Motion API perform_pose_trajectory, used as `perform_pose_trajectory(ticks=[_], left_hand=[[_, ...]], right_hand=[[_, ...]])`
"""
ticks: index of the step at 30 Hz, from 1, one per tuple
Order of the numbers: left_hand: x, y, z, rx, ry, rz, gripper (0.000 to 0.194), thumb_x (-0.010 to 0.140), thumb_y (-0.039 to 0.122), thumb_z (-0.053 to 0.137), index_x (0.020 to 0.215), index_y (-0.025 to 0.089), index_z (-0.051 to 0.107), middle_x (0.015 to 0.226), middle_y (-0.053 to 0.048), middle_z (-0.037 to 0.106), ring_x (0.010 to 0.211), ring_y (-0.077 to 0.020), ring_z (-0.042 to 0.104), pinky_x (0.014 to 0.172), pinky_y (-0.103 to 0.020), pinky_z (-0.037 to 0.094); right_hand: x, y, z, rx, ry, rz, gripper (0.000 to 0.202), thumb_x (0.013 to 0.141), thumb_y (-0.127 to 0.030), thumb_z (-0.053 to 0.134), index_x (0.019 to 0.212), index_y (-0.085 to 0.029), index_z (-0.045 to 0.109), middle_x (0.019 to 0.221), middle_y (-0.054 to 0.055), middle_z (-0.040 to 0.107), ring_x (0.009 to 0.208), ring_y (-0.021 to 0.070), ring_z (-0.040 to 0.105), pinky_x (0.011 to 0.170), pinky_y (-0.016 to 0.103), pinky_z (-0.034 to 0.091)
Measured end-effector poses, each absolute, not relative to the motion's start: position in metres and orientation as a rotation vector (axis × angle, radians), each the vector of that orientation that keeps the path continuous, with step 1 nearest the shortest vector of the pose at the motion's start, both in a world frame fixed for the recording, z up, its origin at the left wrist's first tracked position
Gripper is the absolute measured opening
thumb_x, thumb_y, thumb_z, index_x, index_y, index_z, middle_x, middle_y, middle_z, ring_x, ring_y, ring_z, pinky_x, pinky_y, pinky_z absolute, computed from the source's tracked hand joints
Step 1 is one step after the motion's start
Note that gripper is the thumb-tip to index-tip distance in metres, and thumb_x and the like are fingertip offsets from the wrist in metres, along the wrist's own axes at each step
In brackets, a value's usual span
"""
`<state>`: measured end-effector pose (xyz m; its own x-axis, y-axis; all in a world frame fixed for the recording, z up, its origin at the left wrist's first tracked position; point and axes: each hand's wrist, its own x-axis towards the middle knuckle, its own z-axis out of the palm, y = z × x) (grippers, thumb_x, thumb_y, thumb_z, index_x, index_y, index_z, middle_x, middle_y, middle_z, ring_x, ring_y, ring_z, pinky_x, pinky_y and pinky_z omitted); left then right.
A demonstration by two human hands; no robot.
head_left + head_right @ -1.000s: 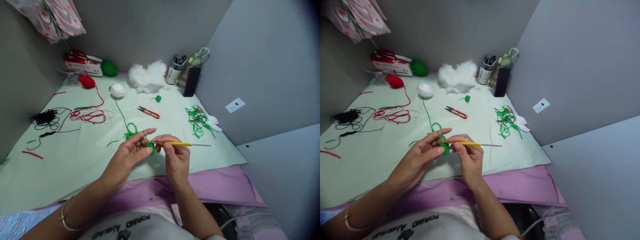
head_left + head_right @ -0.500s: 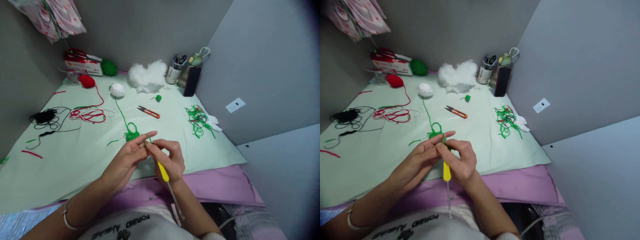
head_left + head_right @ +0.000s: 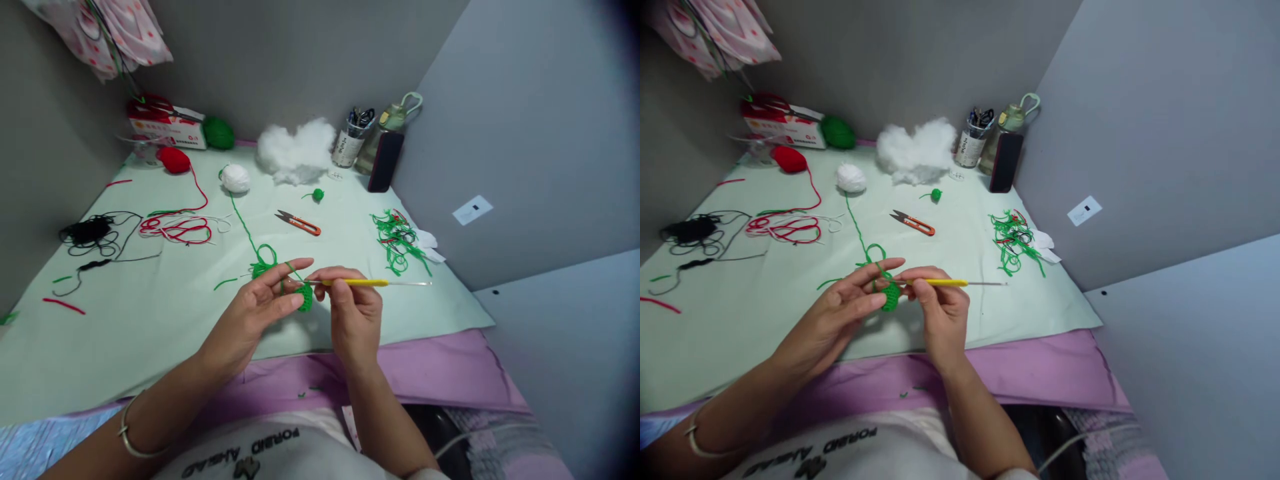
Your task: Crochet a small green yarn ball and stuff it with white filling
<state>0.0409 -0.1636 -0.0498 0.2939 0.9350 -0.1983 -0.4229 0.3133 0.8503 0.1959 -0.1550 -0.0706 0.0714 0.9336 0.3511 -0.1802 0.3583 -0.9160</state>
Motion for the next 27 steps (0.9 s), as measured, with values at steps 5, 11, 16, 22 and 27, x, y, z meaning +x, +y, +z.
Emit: perform_pose_trajectory(ticks=[5, 11, 16, 22, 27], left_hand=[[0.037, -0.165, -0.051, 0.786, 0.870, 1.082, 0.048, 0.080, 0.030, 0.085, 0.127, 0.028, 0.076, 0.095, -0.001, 0.064, 0.095, -0.0174, 0.057, 0.089, -0.029, 0.043], [0.034, -0.165, -0.053, 0.853, 0.887, 1.110, 0.044, 0.082, 0.029, 0.084, 0.126, 0.030, 0.076, 0.096, -0.001, 0.062, 0.095, -0.0160, 0.057, 0.089, -0.027, 0.046], [0.036, -0.165, -0.055, 0.911, 0.944, 1.217, 0.046, 0.084, 0.021, 0.082, 0.128, 0.034, 0.075, 0.098, 0.002, 0.060, 0.093, -0.0128, 0.058, 0.091, -0.024, 0.047], [0.043, -0.167, -0.055, 0.712, 0.845, 1.170, 0.057, 0.079, 0.026, 0.086, 0.134, 0.027, 0.071, 0.090, 0.001, 0.064, 0.086, -0.0131, 0.059, 0.084, -0.024, 0.050], [0.041, -0.163, -0.050, 0.476, 0.740, 1.041, 0.041, 0.081, 0.026, 0.084, 0.121, 0.019, 0.079, 0.085, -0.001, 0.066, 0.080, -0.0123, 0.058, 0.081, -0.024, 0.052]], right_hand=[[0.199, -0.150, -0.067, -0.737, -1.076, 1.176, 0.020, 0.100, -0.037, 0.063, 0.092, -0.023, 0.074, 0.085, 0.002, 0.076, 0.067, 0.0117, 0.064, 0.064, 0.026, 0.053], [0.201, -0.156, -0.062, -0.782, -1.193, 1.104, 0.022, 0.105, -0.034, 0.054, 0.096, -0.022, 0.070, 0.089, 0.003, 0.077, 0.068, 0.0129, 0.068, 0.065, 0.029, 0.057], [0.202, -0.167, -0.066, -0.838, -1.524, 0.606, 0.023, 0.105, -0.021, 0.051, 0.111, -0.027, 0.072, 0.096, 0.004, 0.077, 0.079, 0.0167, 0.073, 0.072, 0.035, 0.061], [0.203, -0.166, -0.083, -0.770, -1.872, 0.183, 0.040, 0.095, -0.014, 0.066, 0.129, -0.035, 0.070, 0.110, 0.006, 0.077, 0.100, 0.0243, 0.075, 0.081, 0.039, 0.064], [0.200, -0.164, -0.077, -0.826, -1.529, 0.424, 0.025, 0.101, -0.018, 0.058, 0.113, -0.030, 0.077, 0.097, 0.006, 0.075, 0.084, 0.0192, 0.072, 0.072, 0.036, 0.062]])
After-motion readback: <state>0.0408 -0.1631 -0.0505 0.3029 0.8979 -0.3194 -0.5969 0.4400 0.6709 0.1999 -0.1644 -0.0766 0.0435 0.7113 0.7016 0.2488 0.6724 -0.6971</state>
